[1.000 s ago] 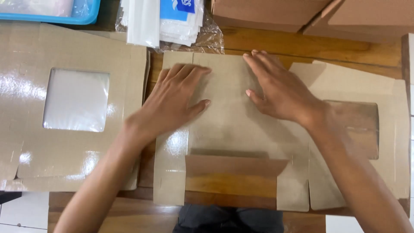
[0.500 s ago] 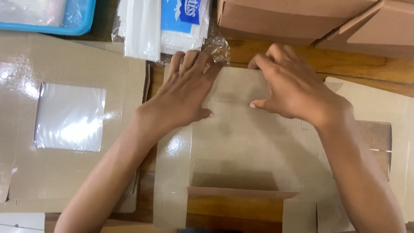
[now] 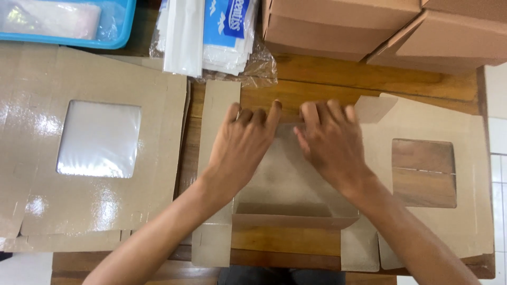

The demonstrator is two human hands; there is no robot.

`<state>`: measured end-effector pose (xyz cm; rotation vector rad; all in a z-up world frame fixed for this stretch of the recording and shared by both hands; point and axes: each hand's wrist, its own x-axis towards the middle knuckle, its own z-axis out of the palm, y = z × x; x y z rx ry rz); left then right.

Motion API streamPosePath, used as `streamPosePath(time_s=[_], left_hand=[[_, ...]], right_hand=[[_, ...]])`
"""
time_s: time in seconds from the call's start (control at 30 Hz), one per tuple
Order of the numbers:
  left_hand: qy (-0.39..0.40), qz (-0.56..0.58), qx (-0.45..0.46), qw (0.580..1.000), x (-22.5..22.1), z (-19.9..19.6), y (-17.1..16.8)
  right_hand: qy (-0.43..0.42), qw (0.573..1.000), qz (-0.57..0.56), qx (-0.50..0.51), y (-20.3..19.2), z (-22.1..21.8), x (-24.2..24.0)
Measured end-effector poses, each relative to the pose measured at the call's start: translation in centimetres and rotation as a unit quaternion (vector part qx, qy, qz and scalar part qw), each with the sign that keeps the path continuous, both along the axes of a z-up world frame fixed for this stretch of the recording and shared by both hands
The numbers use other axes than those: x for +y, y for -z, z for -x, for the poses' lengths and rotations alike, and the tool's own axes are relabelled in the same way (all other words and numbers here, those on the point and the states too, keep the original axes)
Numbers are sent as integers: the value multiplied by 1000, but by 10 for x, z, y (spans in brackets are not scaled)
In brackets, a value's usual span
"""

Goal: Assembling cardboard boxes by folding and tucking flaps along pre-scored lines on a wooden table.

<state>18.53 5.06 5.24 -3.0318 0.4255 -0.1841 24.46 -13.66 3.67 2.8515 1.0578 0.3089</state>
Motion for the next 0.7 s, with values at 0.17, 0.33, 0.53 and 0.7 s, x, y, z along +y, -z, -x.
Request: streamPosePath(time_s=[0.17, 0.33, 0.53, 0.7], left_hand=[[-4, 41, -38, 998, -12, 17, 13], [-10, 77, -31, 996, -19, 28, 25], [-32, 116, 62, 991, -22, 26, 17], [-25, 103, 50, 993, -20, 24, 3]], right_hand=[[-11, 990, -81, 118, -11, 35, -7], [-39, 969, -54, 239, -19, 42, -19], [-16, 946, -39, 322, -40, 36, -13], [-25, 917, -67, 393, -51, 22, -3]])
